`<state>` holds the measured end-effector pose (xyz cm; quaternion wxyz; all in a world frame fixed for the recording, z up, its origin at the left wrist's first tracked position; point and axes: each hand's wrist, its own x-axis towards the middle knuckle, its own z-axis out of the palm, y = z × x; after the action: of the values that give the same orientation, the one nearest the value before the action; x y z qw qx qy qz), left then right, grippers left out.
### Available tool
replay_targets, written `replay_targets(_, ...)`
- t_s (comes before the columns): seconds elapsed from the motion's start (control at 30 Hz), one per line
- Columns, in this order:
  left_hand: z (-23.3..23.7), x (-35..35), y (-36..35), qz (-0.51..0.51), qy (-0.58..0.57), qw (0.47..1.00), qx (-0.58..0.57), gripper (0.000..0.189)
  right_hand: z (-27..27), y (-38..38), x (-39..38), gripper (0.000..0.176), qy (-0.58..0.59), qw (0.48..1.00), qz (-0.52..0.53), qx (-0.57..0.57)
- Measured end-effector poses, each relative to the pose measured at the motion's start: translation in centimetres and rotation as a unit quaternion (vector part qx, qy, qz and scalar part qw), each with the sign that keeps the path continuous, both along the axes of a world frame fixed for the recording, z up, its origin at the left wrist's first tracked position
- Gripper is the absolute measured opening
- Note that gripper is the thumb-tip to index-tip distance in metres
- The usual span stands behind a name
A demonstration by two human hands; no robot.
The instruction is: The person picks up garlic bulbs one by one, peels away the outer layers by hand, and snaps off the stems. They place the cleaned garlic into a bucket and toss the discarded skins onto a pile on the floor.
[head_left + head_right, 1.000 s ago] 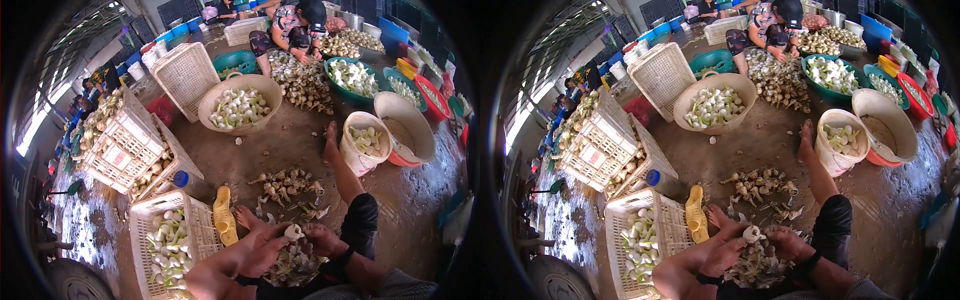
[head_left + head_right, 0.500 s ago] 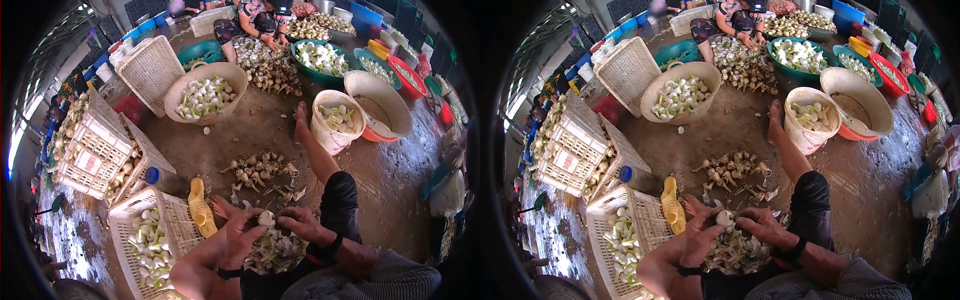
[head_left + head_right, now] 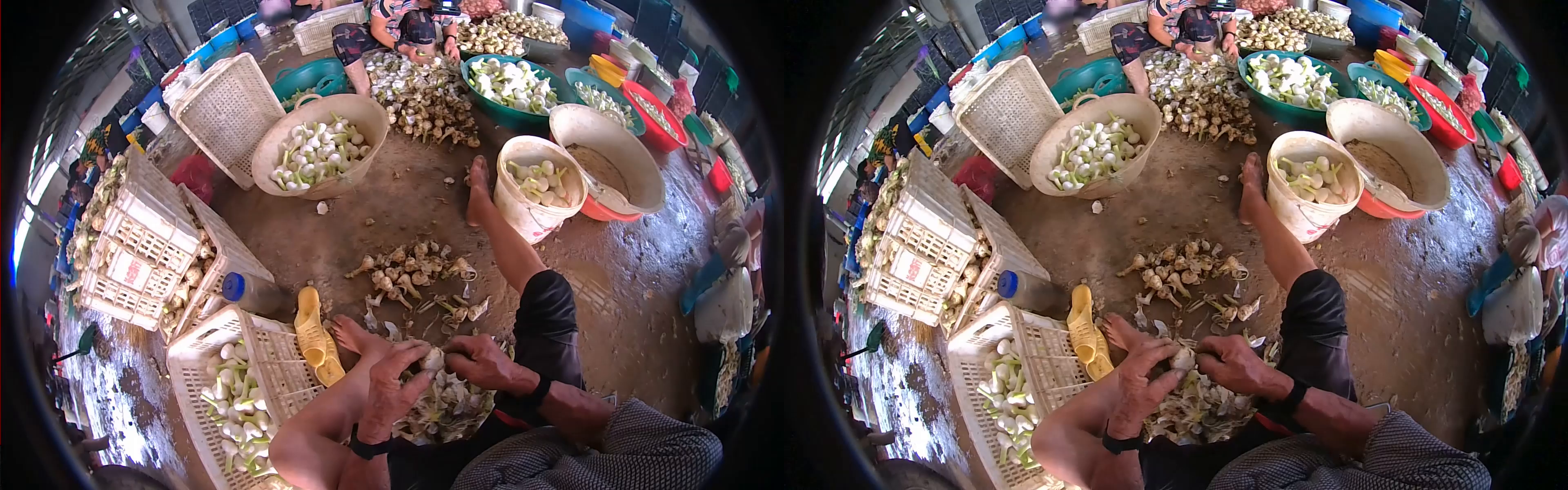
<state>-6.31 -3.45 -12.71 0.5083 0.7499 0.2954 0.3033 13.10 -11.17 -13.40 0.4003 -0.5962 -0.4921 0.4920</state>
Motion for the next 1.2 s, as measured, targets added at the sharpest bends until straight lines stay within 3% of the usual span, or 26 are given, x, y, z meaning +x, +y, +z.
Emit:
replay_targets(0.13, -0.3, -0.1, -0.1, -0.006, 0.003, 1.000, 0.003, 0.037, -0.1, 0.0, -0.3, 0.020, 0.006, 0.999, -0.022, -0.024)
replay_targets(0.3, -0.5, -0.5, -0.2, -0.025, -0.104, 0.956, -0.273, 0.035, -3.3, 0.0, -0.5, 0.018, -0.058, 0.998, -0.004, -0.015)
replay_targets(0.43, 0.3, -0.6, -0.4, -0.013, -0.134, 0.926, -0.352, 0.037, -5.7, -1.6, -0.5, 0.017, -0.060, 0.997, 0.043, 0.035)
replay_targets(0.5, -0.3, -0.9, -0.2, -0.013, -0.249, 0.878, -0.407, 0.037, -6.4, -2.1, 0.1, 0.019, -0.143, 0.985, 0.091, 0.037)
replay_targets(0.53, -0.2, -1.0, -0.3, -0.013, -0.250, 0.878, -0.407, 0.037, -6.5, -2.3, 0.3, 0.019, -0.144, 0.985, 0.091, 0.037)
replay_targets(0.6, 0.2, -1.0, -0.1, -0.017, -0.307, 0.841, -0.445, 0.038, -6.5, -2.5, 0.8, 0.023, -0.304, 0.923, 0.236, 0.018)
replay_targets(0.63, 0.2, -1.0, 0.0, -0.019, -0.307, 0.842, -0.444, 0.038, -6.4, -2.3, 1.0, 0.023, -0.305, 0.923, 0.234, 0.019)
replay_targets(0.77, 0.3, -1.1, -0.1, -0.027, -0.328, 0.825, -0.461, 0.037, -5.5, -1.6, 1.9, 0.027, -0.231, 0.957, 0.176, 0.032)
replay_targets(0.83, 0.2, -0.9, -0.1, -0.026, -0.327, 0.823, -0.464, 0.037, -1.4, -0.9, 1.8, 0.031, 0.046, 0.998, 0.027, -0.020)
replay_targets(0.87, 0.1, -0.8, 0.0, -0.029, -0.321, 0.827, -0.460, 0.038, 0.0, -0.7, 2.0, 0.035, 0.064, 0.996, 0.040, -0.042)
replay_targets(1.0, -0.2, -0.4, -0.2, -0.011, -0.300, 0.846, -0.440, 0.039, 0.8, -0.5, 0.7, 0.034, 0.019, 0.992, 0.087, 0.087)
replay_targets(1.2, 0.0, -0.6, -0.2, -0.026, -0.295, 0.847, -0.441, 0.040, 1.3, -0.5, 0.8, 0.030, -0.024, 0.990, 0.113, 0.077)
